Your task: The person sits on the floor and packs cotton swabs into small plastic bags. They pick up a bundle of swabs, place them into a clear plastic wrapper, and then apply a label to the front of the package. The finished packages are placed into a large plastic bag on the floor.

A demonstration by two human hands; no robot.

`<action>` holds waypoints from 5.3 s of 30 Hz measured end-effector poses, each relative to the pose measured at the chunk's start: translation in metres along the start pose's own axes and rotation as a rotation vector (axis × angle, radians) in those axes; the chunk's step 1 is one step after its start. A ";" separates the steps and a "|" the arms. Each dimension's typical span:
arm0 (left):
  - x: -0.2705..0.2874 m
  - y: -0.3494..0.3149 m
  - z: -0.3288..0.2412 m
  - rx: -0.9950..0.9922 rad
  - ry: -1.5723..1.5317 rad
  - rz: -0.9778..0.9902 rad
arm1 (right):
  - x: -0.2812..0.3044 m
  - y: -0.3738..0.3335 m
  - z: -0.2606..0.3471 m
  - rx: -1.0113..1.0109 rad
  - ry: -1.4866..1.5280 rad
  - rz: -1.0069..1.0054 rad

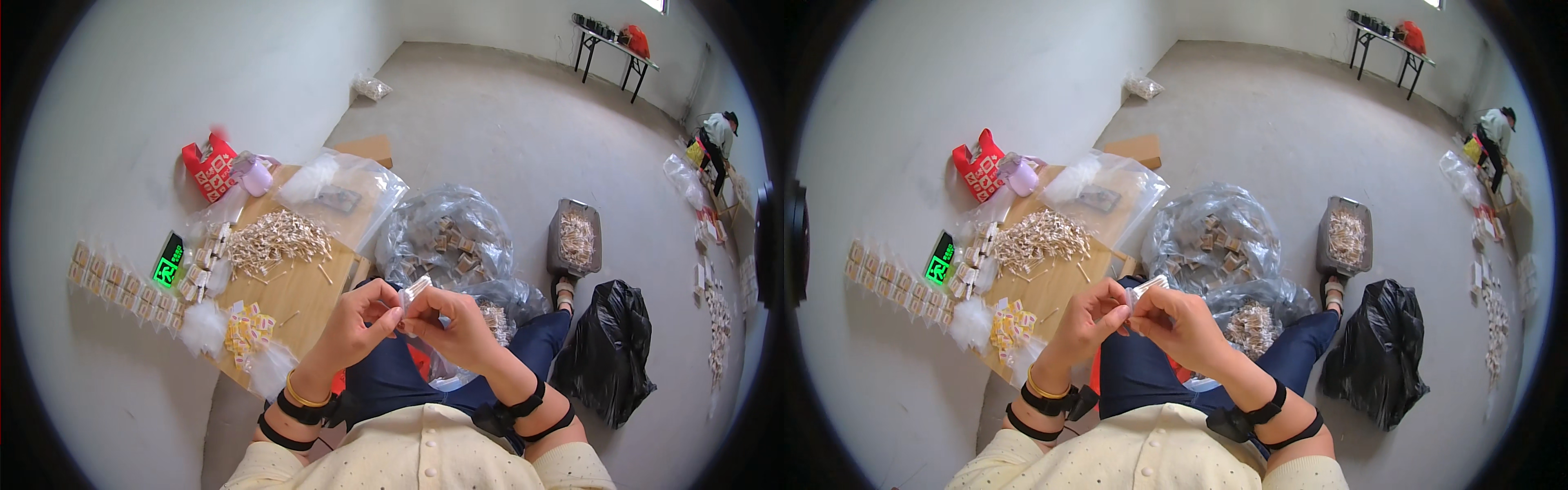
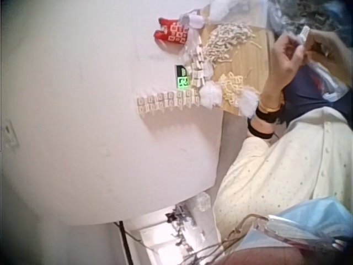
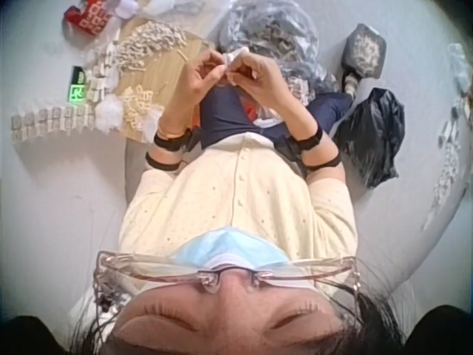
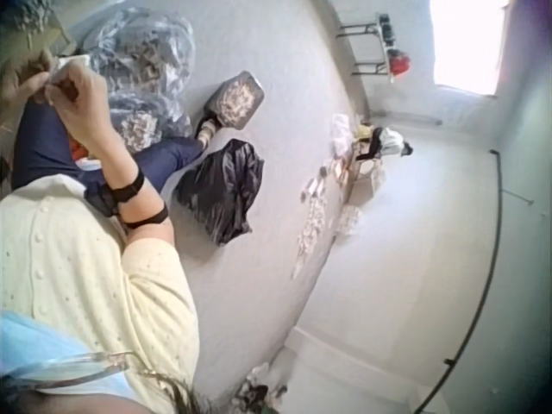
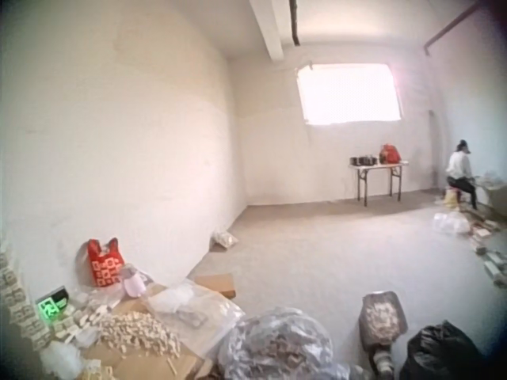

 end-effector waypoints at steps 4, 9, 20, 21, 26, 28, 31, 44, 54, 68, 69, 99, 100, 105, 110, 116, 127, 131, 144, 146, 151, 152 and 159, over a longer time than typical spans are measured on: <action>-0.002 0.004 -0.007 -0.014 0.126 0.030 | 0.005 -0.002 0.005 0.031 -0.039 -0.008; -0.004 0.008 -0.010 -0.024 0.142 0.046 | 0.010 -0.002 0.021 0.123 -0.202 -0.021; -0.006 0.009 -0.014 -0.038 0.182 0.052 | 0.010 -0.003 0.024 0.186 -0.258 -0.030; -0.006 0.009 -0.014 -0.042 0.187 0.053 | 0.010 -0.003 0.024 0.191 -0.264 -0.030; -0.007 0.008 -0.018 -0.060 0.198 0.056 | 0.010 -0.004 0.028 0.202 -0.281 -0.028; -0.006 0.007 -0.014 -0.051 0.198 0.047 | 0.009 -0.004 0.029 0.208 -0.288 -0.025; -0.005 0.007 -0.013 -0.049 0.212 0.040 | 0.009 -0.004 0.027 0.182 -0.276 -0.016; 0.011 0.006 -0.005 -0.190 0.263 -0.132 | 0.028 0.000 -0.030 -0.036 0.639 -0.081; 0.015 0.017 0.046 -0.053 -0.268 -0.200 | 0.028 0.009 -0.053 -0.016 0.870 -0.076; 0.027 0.010 -0.003 -0.363 0.411 -0.577 | 0.024 0.019 -0.049 -0.018 0.577 -0.254; 0.029 0.010 -0.004 -0.358 0.419 -0.585 | 0.024 0.019 -0.049 -0.030 0.540 -0.242; 0.032 0.023 0.041 -0.216 -0.050 -0.534 | 0.016 0.026 -0.045 0.023 0.202 -0.443; 0.034 0.023 0.037 -0.262 0.004 -0.559 | 0.014 0.026 -0.044 0.023 0.262 -0.432; 0.029 0.011 0.000 -0.400 0.564 -0.678 | 0.014 0.027 -0.047 0.013 0.326 -0.401; 0.030 0.009 -0.011 -0.499 0.421 -0.672 | 0.010 0.030 -0.051 0.030 0.370 -0.404; 0.031 0.008 -0.008 -0.354 0.433 -0.707 | 0.000 0.035 -0.045 0.079 0.458 -0.481; 0.031 0.008 -0.017 -0.468 0.347 -0.582 | 0.009 0.039 -0.061 0.025 0.749 -0.443; 0.028 0.017 -0.017 -0.420 0.315 -0.584 | 0.023 0.036 -0.060 0.104 0.616 -0.535; 0.010 0.045 0.002 -0.385 0.074 -0.522 | 0.054 0.016 -0.058 0.163 0.484 -0.631; 0.007 0.048 0.003 -0.401 0.028 -0.511 | 0.054 0.014 -0.062 0.154 0.524 -0.636; -0.011 0.059 -0.003 -0.433 0.122 -0.494 | 0.052 0.003 -0.070 0.148 0.521 -0.661; -0.014 0.061 -0.005 -0.452 0.214 -0.512 | 0.053 0.002 -0.072 0.147 0.565 -0.659; -0.018 0.064 0.002 -0.428 0.274 -0.526 | 0.080 -0.014 -0.093 0.125 0.681 -0.748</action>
Point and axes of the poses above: each hand's wrist, its own y-axis towards the middle knuckle, its own x-axis out of the back of the hand, z = x × y, the point moved 8 cm from there along y, towards the middle knuckle, and after that the axes turned 10 degrees about z, right-handed, at the moved point
